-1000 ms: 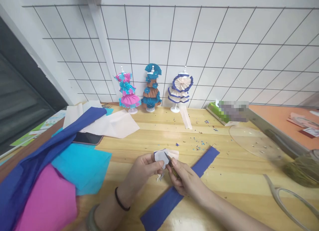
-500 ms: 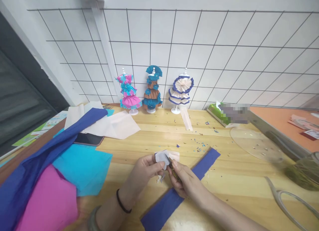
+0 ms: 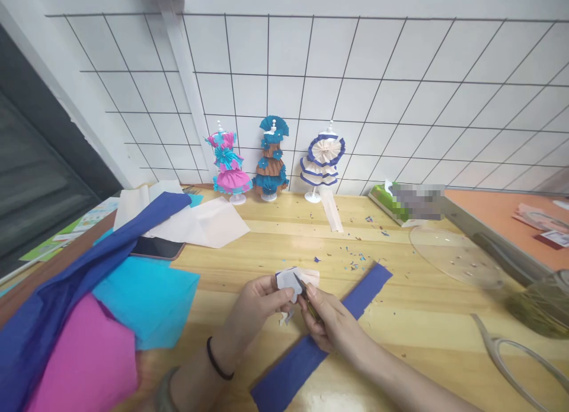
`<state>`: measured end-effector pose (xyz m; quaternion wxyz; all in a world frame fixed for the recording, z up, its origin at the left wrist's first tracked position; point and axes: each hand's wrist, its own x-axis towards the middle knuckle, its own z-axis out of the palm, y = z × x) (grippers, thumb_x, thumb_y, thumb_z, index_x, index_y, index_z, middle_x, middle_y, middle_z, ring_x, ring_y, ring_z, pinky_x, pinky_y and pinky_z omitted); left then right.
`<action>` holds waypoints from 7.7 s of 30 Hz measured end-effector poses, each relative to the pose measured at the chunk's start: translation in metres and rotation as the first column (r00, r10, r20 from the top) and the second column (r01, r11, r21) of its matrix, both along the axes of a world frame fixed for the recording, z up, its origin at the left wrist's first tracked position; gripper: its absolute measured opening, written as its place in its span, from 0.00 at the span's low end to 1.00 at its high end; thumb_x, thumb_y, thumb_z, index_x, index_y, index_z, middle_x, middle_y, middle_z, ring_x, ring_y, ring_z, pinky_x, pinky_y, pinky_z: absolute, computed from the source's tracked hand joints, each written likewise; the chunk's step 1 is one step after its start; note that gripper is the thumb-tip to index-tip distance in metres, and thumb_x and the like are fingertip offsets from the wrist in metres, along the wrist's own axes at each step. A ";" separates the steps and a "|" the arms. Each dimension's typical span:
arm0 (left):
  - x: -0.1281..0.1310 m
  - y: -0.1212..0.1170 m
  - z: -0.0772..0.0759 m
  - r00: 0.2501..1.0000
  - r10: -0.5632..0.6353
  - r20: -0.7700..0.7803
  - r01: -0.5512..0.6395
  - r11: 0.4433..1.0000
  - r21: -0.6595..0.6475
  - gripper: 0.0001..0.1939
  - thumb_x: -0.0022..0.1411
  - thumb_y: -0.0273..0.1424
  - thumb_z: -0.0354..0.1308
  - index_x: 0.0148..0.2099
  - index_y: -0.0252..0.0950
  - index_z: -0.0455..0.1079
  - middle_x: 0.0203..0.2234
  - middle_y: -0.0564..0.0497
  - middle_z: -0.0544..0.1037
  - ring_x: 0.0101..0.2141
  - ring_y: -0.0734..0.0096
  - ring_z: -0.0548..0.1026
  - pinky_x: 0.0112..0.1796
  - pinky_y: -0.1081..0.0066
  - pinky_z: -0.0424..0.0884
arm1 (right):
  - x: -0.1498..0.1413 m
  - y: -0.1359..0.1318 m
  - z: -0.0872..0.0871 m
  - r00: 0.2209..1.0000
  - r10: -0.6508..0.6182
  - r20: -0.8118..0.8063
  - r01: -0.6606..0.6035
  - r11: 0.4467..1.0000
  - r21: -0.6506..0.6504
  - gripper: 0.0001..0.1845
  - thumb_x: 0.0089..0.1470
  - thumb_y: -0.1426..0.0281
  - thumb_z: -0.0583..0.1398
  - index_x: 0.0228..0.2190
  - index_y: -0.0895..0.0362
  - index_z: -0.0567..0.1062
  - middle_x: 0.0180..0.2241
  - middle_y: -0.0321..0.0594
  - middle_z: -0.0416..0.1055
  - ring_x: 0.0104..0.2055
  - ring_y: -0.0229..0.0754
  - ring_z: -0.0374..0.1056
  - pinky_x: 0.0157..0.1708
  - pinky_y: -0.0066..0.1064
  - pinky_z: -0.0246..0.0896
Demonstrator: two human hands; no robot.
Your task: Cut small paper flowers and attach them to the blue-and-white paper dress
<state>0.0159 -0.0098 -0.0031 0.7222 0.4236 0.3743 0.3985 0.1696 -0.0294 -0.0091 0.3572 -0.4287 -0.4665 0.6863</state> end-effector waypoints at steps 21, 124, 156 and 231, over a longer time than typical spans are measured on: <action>0.000 0.000 0.002 1.000 0.016 -0.018 -0.016 1.000 -0.025 0.09 0.50 0.30 0.59 0.35 0.32 0.75 0.29 0.48 0.77 0.30 0.72 0.69 0.33 0.73 0.63 | 0.000 0.001 0.002 1.000 0.008 0.021 -0.009 1.000 0.014 0.24 0.53 0.49 0.48 0.22 0.56 0.60 0.11 0.23 0.44 0.12 0.27 0.39 0.11 0.20 0.37; -0.020 0.011 0.007 0.973 -0.194 -0.122 0.199 0.980 0.026 0.06 0.48 0.29 0.60 0.30 0.32 0.74 0.23 0.51 0.74 0.26 0.76 0.65 0.31 0.75 0.60 | 0.011 0.002 0.004 0.961 0.202 0.191 -0.241 0.948 0.210 0.22 0.59 0.55 0.42 0.21 0.56 0.56 0.18 0.28 0.48 0.19 0.31 0.43 0.18 0.25 0.39; -0.025 0.015 0.008 0.945 -0.254 -0.205 0.267 0.963 0.037 0.06 0.48 0.31 0.60 0.28 0.32 0.73 0.24 0.51 0.75 0.28 0.73 0.68 0.32 0.74 0.61 | 0.016 0.006 0.011 0.912 0.279 0.301 -0.352 0.909 0.222 0.27 0.56 0.50 0.41 0.21 0.58 0.60 0.18 0.31 0.51 0.20 0.32 0.46 0.20 0.25 0.44; -0.029 0.015 0.008 0.919 -0.342 -0.193 0.332 0.939 -0.083 0.12 0.54 0.35 0.56 0.33 0.30 0.73 0.26 0.47 0.76 0.27 0.74 0.72 0.30 0.76 0.64 | 0.025 0.014 0.009 0.859 0.309 0.408 -0.427 0.872 0.239 0.25 0.59 0.54 0.41 0.26 0.58 0.64 0.20 0.30 0.51 0.21 0.32 0.47 0.22 0.25 0.46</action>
